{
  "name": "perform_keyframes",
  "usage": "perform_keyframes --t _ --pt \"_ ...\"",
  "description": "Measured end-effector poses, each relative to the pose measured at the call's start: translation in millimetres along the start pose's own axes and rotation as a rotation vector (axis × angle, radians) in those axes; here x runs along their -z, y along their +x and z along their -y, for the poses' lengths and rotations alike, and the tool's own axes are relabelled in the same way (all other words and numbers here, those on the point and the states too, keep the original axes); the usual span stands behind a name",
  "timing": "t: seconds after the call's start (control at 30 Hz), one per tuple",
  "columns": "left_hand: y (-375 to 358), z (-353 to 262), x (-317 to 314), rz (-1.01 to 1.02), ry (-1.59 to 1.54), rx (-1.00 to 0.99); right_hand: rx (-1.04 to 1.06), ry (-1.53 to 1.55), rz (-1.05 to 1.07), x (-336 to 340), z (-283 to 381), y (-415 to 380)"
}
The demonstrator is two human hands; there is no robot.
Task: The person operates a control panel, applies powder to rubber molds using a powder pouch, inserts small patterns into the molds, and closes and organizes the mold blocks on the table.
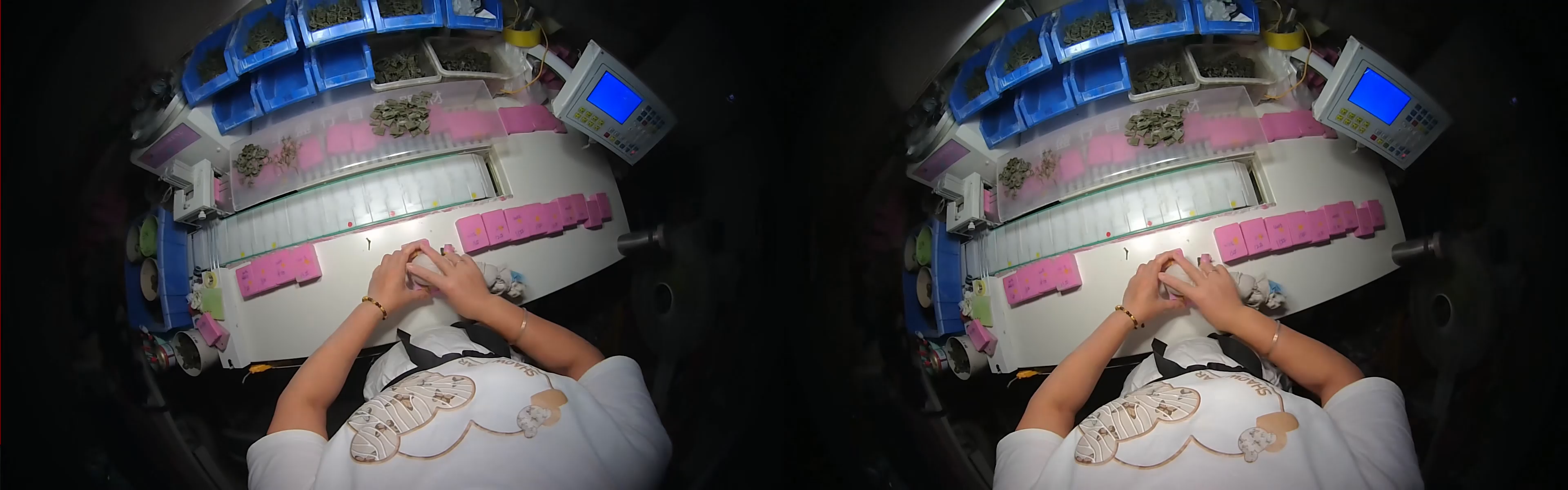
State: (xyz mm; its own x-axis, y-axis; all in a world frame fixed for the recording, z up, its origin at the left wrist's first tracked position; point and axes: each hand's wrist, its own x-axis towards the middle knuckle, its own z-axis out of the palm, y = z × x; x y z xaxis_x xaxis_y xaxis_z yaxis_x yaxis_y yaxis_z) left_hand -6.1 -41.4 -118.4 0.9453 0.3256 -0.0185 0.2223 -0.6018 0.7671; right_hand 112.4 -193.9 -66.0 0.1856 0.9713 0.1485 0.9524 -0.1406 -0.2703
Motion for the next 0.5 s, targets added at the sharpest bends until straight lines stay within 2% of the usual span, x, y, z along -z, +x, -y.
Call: perform_keyframes --t 0.03,0.1,0.17,0.23,0.27,0.3,0.33,0.37,0.43,0.47,0.5 --pt "1.4 -1.9 3.5 -0.010 0.006 -0.001 0.009 -0.002 -0.007 0.8 -7.6 0.2" --pt "-4.2 -7.1 3.8 0.013 -0.008 0.021 -0.051 0.202 0.036 11.3 -18.4 -4.4" --pt "-8.2 -3.2 -2.6 -0.053 -0.004 -0.022 -0.079 0.141 0.033 29.5 -29.1 -9.3" --pt "-18.2 0.6 -11.9 -0.119 -0.003 -0.057 -0.218 -0.026 -0.113 37.6 -42.8 -14.1" --pt "-24.1 1.7 -16.7 -0.135 0.047 -0.113 -0.218 -0.026 -0.111 34.7 -53.7 -17.0" --pt "-28.1 1.2 -20.3 -0.152 0.098 -0.172 -0.324 -0.029 -0.131 26.2 -67.9 -19.3" --pt "-31.4 -11.3 -16.0 -0.079 0.081 -0.201 -0.431 -0.033 -0.153 22.0 -75.2 -19.4" --pt "-34.7 -10.1 -22.5 -0.078 0.081 -0.206 -0.434 -0.035 -0.156 16.7 -77.5 -21.4" --pt "-38.0 -11.0 -27.7 0.012 0.091 -0.412 -0.462 -0.265 -0.129 9.5 -71.4 -15.7" --pt "-40.6 -10.8 -29.4 -0.011 0.063 -0.372 -0.463 -0.264 -0.130 4.6 -66.7 -10.8" --pt "-38.9 -14.6 -26.1 -0.006 0.063 -0.375 -0.359 -0.237 -0.156 -0.2 -60.7 -6.5"
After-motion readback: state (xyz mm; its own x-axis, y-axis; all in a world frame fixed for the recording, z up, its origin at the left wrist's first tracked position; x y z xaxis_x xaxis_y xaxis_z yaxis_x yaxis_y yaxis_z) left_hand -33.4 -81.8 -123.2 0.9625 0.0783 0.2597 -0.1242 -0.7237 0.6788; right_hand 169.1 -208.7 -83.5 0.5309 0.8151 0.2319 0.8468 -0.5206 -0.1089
